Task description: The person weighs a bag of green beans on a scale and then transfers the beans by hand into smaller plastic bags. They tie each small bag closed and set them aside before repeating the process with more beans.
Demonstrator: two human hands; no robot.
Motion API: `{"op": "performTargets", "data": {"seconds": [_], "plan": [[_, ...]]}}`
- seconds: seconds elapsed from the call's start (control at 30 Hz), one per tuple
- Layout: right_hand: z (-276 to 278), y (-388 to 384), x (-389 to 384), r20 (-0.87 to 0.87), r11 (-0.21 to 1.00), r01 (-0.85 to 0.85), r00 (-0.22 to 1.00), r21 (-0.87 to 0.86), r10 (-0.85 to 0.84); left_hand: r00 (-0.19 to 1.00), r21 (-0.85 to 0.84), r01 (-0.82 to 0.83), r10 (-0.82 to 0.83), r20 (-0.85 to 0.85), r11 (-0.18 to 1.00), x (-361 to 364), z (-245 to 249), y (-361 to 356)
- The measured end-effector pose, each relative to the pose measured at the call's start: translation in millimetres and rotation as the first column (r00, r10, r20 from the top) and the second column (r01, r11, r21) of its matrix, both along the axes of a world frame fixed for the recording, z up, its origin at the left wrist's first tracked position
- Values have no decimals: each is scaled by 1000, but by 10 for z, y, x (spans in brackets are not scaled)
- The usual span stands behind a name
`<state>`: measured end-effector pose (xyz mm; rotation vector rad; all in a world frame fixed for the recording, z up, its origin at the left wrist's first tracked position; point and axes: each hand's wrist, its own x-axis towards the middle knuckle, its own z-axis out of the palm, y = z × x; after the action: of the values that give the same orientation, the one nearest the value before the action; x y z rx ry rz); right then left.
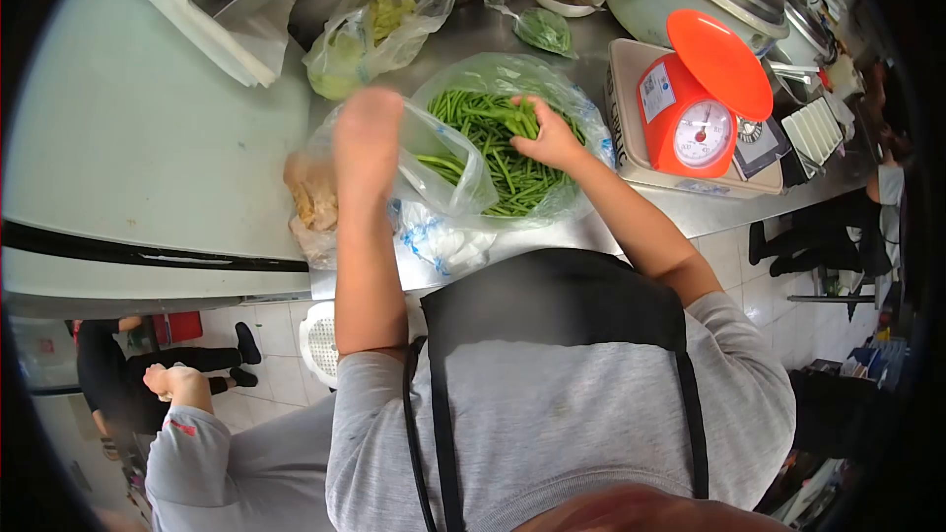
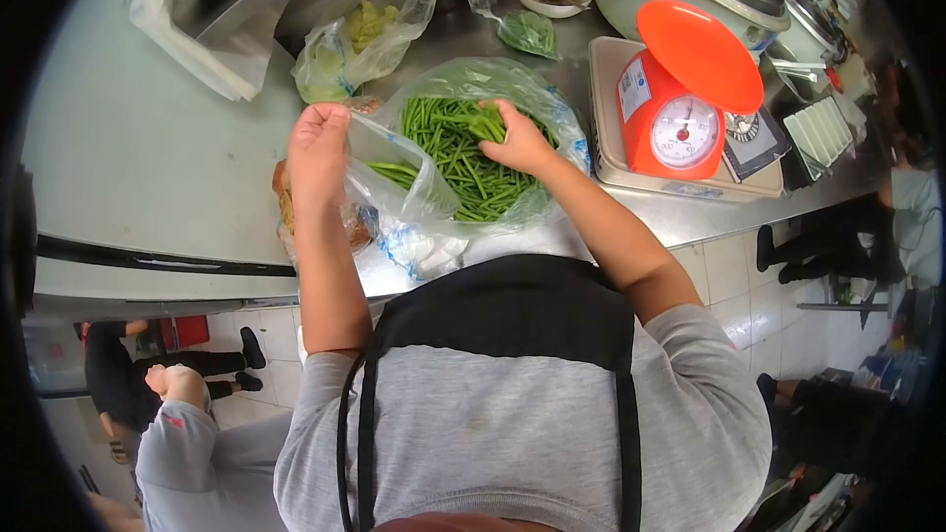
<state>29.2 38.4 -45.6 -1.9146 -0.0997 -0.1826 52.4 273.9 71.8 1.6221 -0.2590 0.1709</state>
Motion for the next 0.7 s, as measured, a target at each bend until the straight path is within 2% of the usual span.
{"op": "performTargets", "data": {"seconds": [0.1,0.13,0.23,0.27,0.3,0.4,0.5,0.6,0.7], "plan": [[-20,-25,59,-145,990,19,989,-137,-39,1000,109,3,-1,-23,994,104,-178,83],[-21,-30,101,-244,1000,-7,970,4,8,997,116,0,9,-80,993,103,-224,123],[173,47,70,-60,889,-62,993,454,100,972,165,33,7,-233,986,-49,-220,168],[284,62,30,-55,854,-71,992,516,116,963,202,64,-7,-271,977,-82,-190,195],[272,61,16,-74,847,-63,990,528,120,951,237,95,-18,-309,967,-108,-164,211],[136,76,-22,-140,836,-17,984,549,112,975,444,95,6,-221,891,-181,-124,230],[-21,85,-56,-217,841,68,974,537,59,987,517,92,-8,-163,851,-194,-61,190],[70,53,-47,-248,863,87,968,497,45,997,306,79,-71,-37,949,-182,58,44],[160,-9,-27,-86,825,-29,992,564,93,997,166,79,-76,-23,983,-227,370,-156]]}}
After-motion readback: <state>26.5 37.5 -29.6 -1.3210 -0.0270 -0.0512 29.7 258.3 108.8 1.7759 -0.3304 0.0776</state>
